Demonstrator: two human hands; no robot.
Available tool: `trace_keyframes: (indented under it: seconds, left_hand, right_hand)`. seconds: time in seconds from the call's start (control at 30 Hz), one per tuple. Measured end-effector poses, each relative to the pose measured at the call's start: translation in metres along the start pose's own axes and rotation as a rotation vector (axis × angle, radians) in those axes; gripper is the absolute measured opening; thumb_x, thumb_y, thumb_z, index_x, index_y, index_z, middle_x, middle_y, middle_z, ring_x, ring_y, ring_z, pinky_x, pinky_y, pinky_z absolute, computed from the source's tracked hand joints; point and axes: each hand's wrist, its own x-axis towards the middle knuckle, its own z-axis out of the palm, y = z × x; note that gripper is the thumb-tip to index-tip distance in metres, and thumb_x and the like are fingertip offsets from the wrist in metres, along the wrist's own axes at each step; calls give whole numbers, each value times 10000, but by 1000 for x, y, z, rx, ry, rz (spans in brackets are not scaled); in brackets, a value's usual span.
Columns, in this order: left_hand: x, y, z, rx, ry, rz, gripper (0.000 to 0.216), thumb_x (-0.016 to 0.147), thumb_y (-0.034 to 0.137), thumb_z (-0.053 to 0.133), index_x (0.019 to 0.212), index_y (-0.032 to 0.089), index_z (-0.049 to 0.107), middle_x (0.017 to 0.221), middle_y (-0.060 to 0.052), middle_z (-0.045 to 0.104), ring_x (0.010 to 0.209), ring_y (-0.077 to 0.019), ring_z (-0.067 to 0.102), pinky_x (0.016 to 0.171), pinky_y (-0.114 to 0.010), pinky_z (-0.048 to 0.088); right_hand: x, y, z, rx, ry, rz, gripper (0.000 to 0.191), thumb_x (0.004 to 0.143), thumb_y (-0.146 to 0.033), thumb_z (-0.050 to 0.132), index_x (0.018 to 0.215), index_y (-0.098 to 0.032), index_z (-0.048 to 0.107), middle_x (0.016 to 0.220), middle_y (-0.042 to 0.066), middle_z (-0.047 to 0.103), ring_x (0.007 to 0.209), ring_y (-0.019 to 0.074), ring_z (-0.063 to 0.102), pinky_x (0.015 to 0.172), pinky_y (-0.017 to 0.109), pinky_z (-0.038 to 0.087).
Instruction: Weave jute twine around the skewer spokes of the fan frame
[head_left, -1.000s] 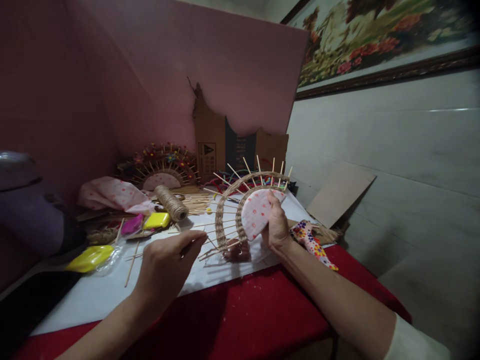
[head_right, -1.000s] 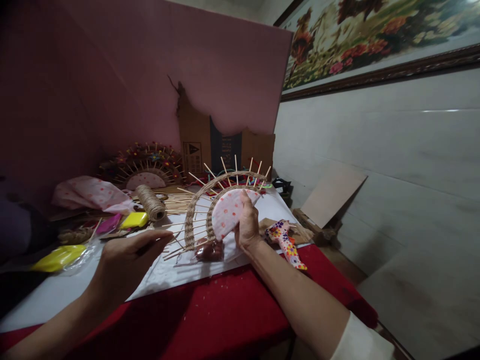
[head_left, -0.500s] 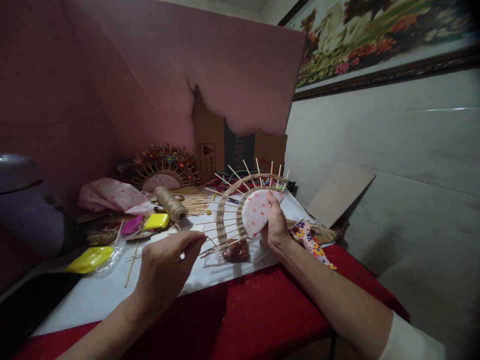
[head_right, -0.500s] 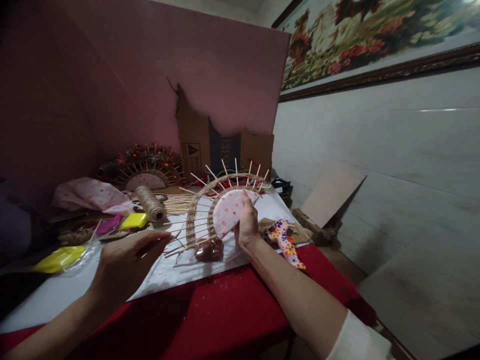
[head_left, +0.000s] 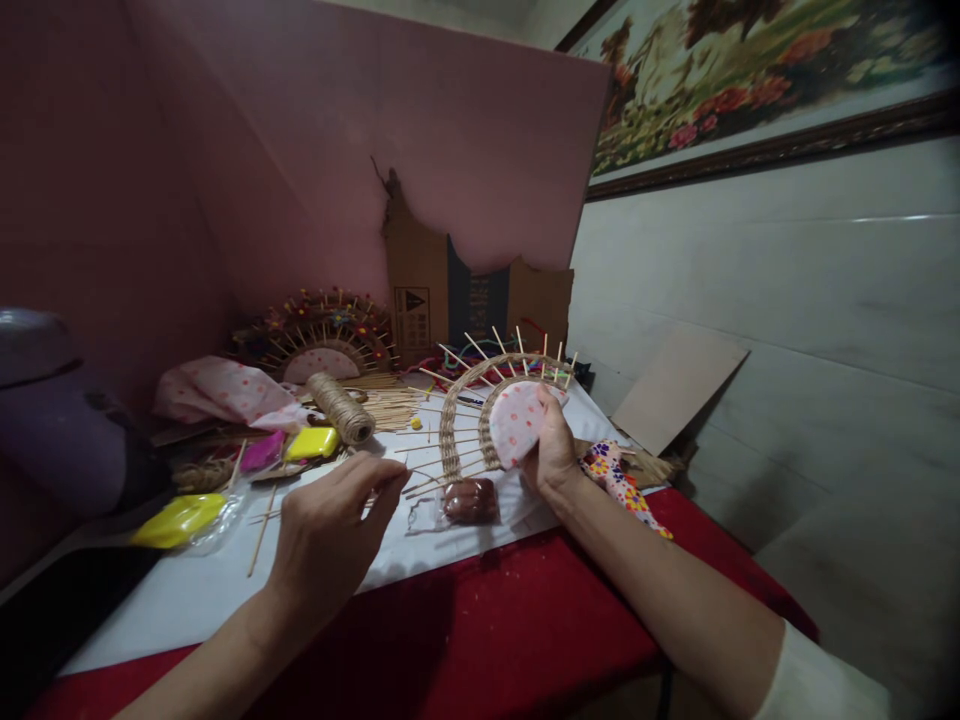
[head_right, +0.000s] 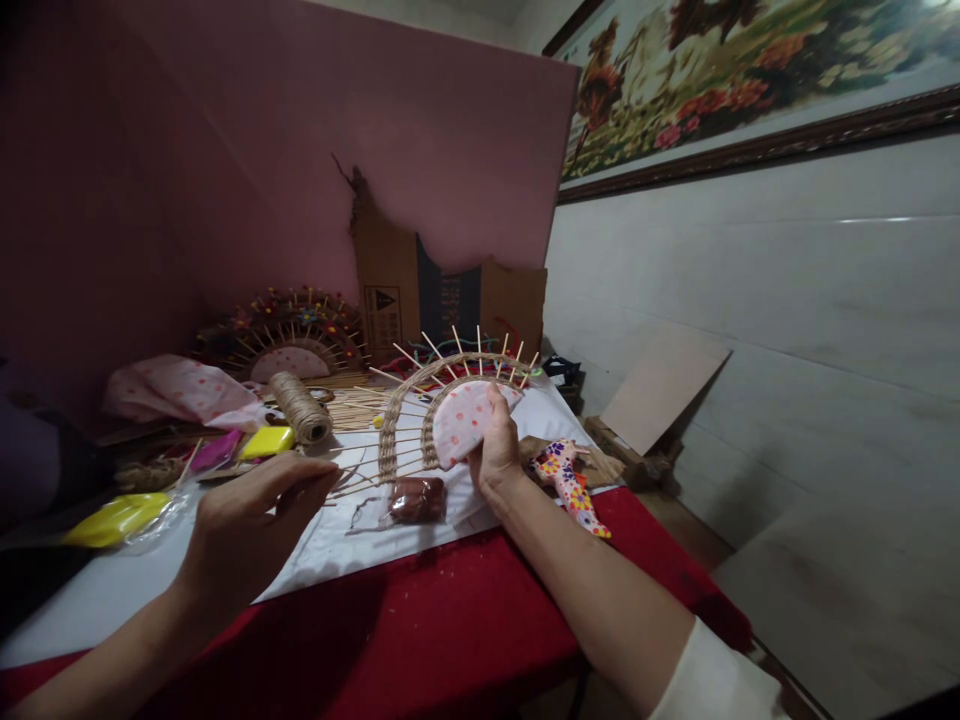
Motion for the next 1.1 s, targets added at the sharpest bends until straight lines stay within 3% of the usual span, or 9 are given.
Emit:
trace_keyframes:
  seconds: [0.17,0.4,0.57,0.8,1.1]
  left_hand:
    - [0,2,0,-81,64,-58,125,791,161,524,881,173,611,801,-45,698,700,-138,639,643,-227,454]
    - [-2,14,-4,-178,165,-242,91,735,202,592,825,186,583,646,-11,676,546,-135,618,512,-216,440]
    - [-3,18,-2,-396,105,-435,107,726,221,594,827,194,571,601,9,641,491,-119,558,479,-219,419]
    - [1,16,8,-810,-82,-762,126,670,287,657,651,168,621,549,22,570,470,-76,453,418,-183,329]
    - [-3,8,17,-865,-189,-779,149,647,294,677,689,152,659,669,-25,639,638,-141,567,582,-238,432]
  right_hand:
    - [3,1,-2,-20,8,7,270,716,-457,524,745,-189,543,583,-26,608,518,132,559,466,231,453]
    - [3,1,-2,-32,-7,29,260,730,-449,510,771,-197,559,597,-18,619,540,143,579,457,237,454]
    - [3,1,-2,1,12,35,236,741,-424,504,772,-196,560,621,-17,631,555,142,581,473,237,468]
    - [-3,2,1,54,-54,116,202,758,-380,500,777,-191,569,629,-25,633,553,134,576,512,240,481]
    - [-15,1,7,78,-207,244,251,769,-408,504,793,-171,581,634,-3,645,582,148,599,588,263,495]
